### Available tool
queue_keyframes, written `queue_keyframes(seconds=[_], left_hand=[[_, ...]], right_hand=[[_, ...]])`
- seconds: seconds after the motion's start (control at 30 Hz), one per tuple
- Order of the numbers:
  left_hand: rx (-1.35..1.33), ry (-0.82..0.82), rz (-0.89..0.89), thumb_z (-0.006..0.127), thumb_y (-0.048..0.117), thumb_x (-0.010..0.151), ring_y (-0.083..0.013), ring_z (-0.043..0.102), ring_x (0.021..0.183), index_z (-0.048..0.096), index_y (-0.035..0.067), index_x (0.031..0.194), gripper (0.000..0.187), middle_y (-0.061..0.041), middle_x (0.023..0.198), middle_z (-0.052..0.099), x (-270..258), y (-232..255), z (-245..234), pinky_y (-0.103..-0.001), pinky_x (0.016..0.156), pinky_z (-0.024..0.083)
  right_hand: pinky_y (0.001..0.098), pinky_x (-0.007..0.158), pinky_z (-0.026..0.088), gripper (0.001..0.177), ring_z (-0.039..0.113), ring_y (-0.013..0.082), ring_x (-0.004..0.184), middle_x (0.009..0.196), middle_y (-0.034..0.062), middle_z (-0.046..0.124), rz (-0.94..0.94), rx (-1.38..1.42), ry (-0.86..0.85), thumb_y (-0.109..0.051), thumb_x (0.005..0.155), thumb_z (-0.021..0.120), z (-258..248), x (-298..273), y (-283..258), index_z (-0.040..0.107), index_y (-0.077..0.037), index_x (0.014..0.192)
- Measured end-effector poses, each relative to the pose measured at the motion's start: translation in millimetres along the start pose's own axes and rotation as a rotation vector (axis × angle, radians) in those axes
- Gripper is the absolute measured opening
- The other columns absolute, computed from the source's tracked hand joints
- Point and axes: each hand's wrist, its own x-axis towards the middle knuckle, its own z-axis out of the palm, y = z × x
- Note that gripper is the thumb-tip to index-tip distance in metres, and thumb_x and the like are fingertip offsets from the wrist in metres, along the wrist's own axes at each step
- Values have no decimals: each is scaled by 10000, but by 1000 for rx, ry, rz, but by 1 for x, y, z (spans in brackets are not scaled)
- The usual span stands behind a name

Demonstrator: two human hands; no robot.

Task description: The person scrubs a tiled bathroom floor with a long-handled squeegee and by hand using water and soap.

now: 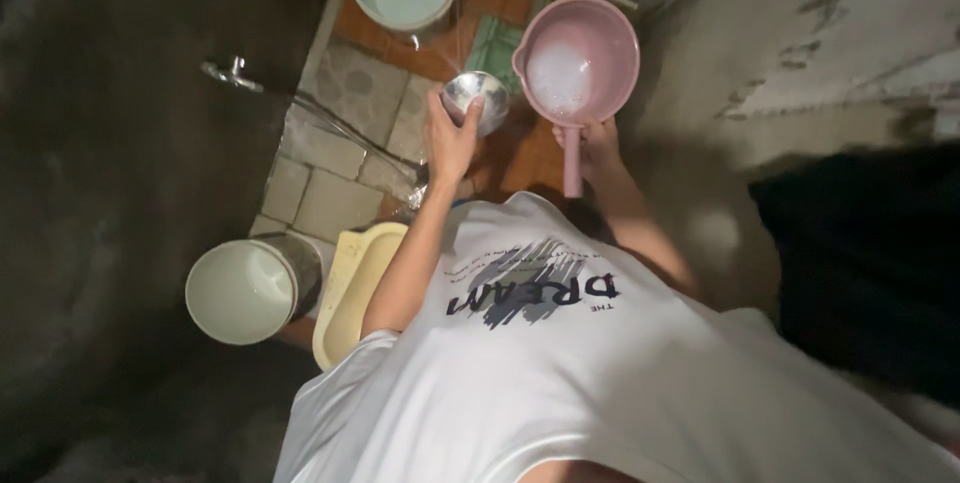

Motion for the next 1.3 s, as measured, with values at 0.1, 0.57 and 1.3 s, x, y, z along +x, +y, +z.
queue_keyframes(seconds=[0.1, 0.57, 1.3], left_hand=[[14, 30, 113, 778, 388, 932, -467, 659, 1116, 484, 9, 1360, 643, -300, 1190, 674, 18, 8, 5, -506, 943, 514], [48, 71, 101, 781, 404, 909, -480, 647, 1118, 471, 2, 1372, 687, -321, 1208, 660, 53, 18, 18, -518, 946, 508], [-2, 670, -114, 745, 424, 956, -445, 643, 1130, 458, 1, 1379, 663, -302, 1232, 647, 65, 48, 77, -492, 956, 508]], right_hand=[[360, 591, 531, 402, 636, 265, 725, 996, 202, 633, -82, 55, -201, -10, 1000, 567, 6, 18, -14, 441, 20, 1380], [366, 629, 593, 520, 674, 265, 746, 1011, 201, 631, -37, 34, -123, 8, 888, 541, 30, 94, -37, 408, 26, 1390], [375, 651, 649, 579, 729, 286, 769, 1084, 230, 675, 300, -432, -291, -53, 954, 517, 81, 251, -94, 286, -136, 1478]])
